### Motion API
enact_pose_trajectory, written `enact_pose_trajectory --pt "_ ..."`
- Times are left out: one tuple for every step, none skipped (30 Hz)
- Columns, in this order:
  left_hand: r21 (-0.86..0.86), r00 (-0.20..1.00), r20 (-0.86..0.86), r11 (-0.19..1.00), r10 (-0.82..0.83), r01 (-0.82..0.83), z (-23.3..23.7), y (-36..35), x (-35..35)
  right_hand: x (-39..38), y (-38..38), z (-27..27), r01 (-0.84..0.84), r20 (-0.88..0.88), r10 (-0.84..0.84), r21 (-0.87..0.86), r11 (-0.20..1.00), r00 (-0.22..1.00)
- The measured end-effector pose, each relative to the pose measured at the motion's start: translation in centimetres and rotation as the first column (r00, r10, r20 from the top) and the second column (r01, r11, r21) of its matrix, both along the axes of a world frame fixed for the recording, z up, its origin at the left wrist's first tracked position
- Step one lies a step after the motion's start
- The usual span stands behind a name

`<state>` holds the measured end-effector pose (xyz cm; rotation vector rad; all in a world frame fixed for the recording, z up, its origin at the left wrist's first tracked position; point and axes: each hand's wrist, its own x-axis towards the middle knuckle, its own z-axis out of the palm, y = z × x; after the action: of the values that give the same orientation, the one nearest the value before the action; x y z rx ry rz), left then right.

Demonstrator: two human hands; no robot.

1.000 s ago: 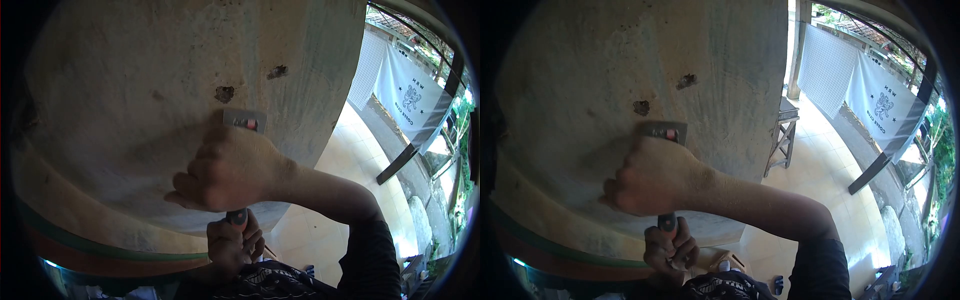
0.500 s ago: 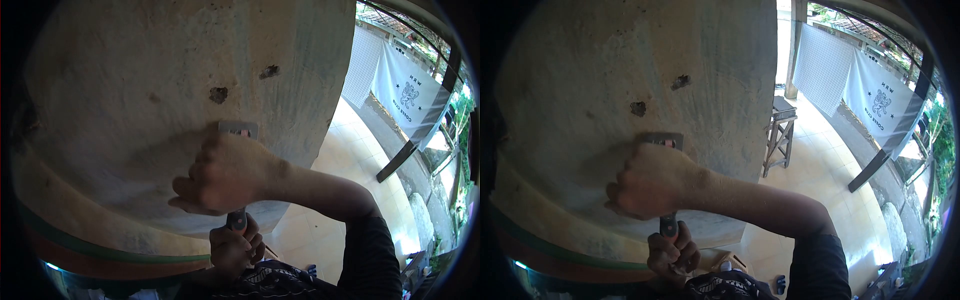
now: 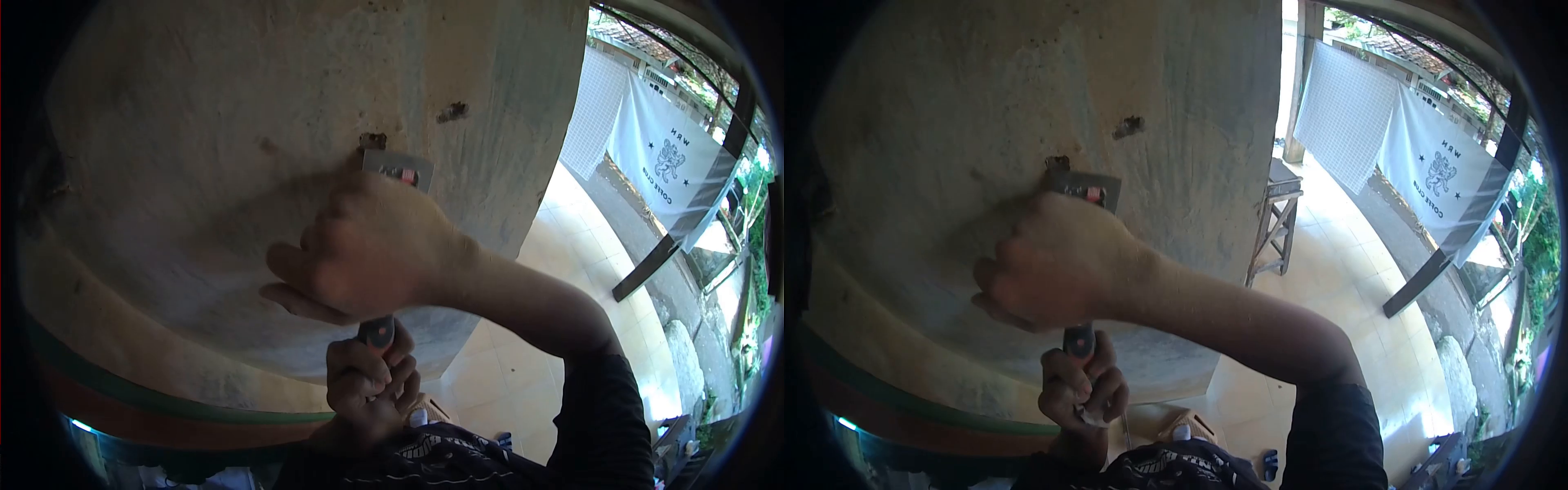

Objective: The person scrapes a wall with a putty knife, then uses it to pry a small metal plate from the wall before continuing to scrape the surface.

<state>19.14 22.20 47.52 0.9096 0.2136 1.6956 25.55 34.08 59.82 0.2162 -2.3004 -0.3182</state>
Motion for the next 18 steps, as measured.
enact_pose_trajectory --pt "0.011 0.999 -0.03 0.999 -0.043 0.043 -0.5 -0.2 -0.1 -0.1 0.1 -0.1 0.021 0.024 -0.021 -0.01 1.0 0.999" --pt "0.022 0.999 -0.033 0.999 -0.044 0.045 -1.0 -0.7 0.2 -0.1 0.1 -0.8 0.022 0.022 -0.022 0.001 1.0 1.0" --pt "0.013 0.999 -0.028 1.0 -0.026 0.027 -1.5 -1.2 0.6 -0.2 0.0 -1.8 -0.026 0.048 0.027 -0.017 1.0 0.998" --pt "0.004 1.0 -0.025 1.0 -0.009 0.01 -1.7 -1.2 0.7 -0.3 0.2 -2.5 -0.074 0.072 0.076 -0.036 0.997 0.994" --pt "0.011 0.999 -0.03 1.0 -0.012 0.012 -1.4 -0.9 0.5 -0.2 0.1 -2.0 -0.068 0.087 0.07 -0.026 0.997 0.994" --pt "0.01 1.0 -0.013 1.0 -0.019 0.019 -1.1 -0.7 0.4 -0.1 0.2 -1.4 -0.067 0.087 0.069 -0.027 0.997 0.994" --pt "0.001 1.0 0.008 1.0 -0.024 0.024 -0.7 -0.6 0.4 0.0 0.6 -0.8 -0.054 0.081 0.055 -0.016 0.998 0.995" --pt "-0.009 0.999 0.028 1.0 -0.028 0.028 -0.4 -0.4 0.2 0.0 0.8 -0.2 -0.041 0.074 0.041 -0.005 0.999 0.996" --pt "0.027 1.0 0.006 0.999 -0.021 0.021 -0.1 0.1 -0.2 -0.2 1.0 0.0 -0.045 0.077 0.046 -0.014 0.999 0.996" --pt "0.02 1.0 0.008 1.0 -0.018 0.017 -0.2 0.1 -0.2 -0.5 1.1 0.2 -0.074 0.027 0.074 -0.027 0.997 0.997" --pt "0.004 0.997 0.047 0.998 -0.057 0.057 -0.4 0.0 -0.2 -0.6 1.2 0.2 -0.101 -0.023 0.1 -0.037 0.994 0.995" --pt "-0.004 0.992 0.084 0.995 -0.098 0.098 -0.6 -0.1 -0.1 -0.5 1.0 -0.4 -0.101 -0.024 0.1 -0.036 0.994 0.995" --pt "-0.012 0.991 0.054 0.992 -0.122 0.122 -1.3 -0.5 -0.2 -0.3 0.6 -1.5 -0.095 0.051 0.099 -0.074 0.993 0.994" --pt "-0.006 0.991 0.05 0.992 -0.124 0.125 -1.5 -0.7 0.0 -0.2 0.3 -1.7 -0.084 0.125 0.097 -0.107 0.991 0.987" --pt "-0.019 0.994 0.05 0.995 -0.101 0.103 -1.5 -0.9 0.2 -0.3 0.5 -1.6 -0.08 0.121 0.092 -0.101 0.992 0.988" --pt "-0.036 0.996 0.053 0.996 -0.078 0.079 -1.4 -1.0 0.4 -0.2 1.0 -1.3 -0.084 0.084 0.093 -0.099 0.992 0.992" --pt "-0.047 0.996 0.055 0.996 -0.076 0.079 -1.0 -1.0 0.3 -0.2 1.2 -0.9 -0.093 0.048 0.098 -0.104 0.99 0.994" --pt "-0.057 0.996 0.058 0.995 -0.073 0.076 -0.5 -0.5 0.3 -0.2 1.5 -0.4 -0.095 0.05 0.101 -0.115 0.989 0.994"
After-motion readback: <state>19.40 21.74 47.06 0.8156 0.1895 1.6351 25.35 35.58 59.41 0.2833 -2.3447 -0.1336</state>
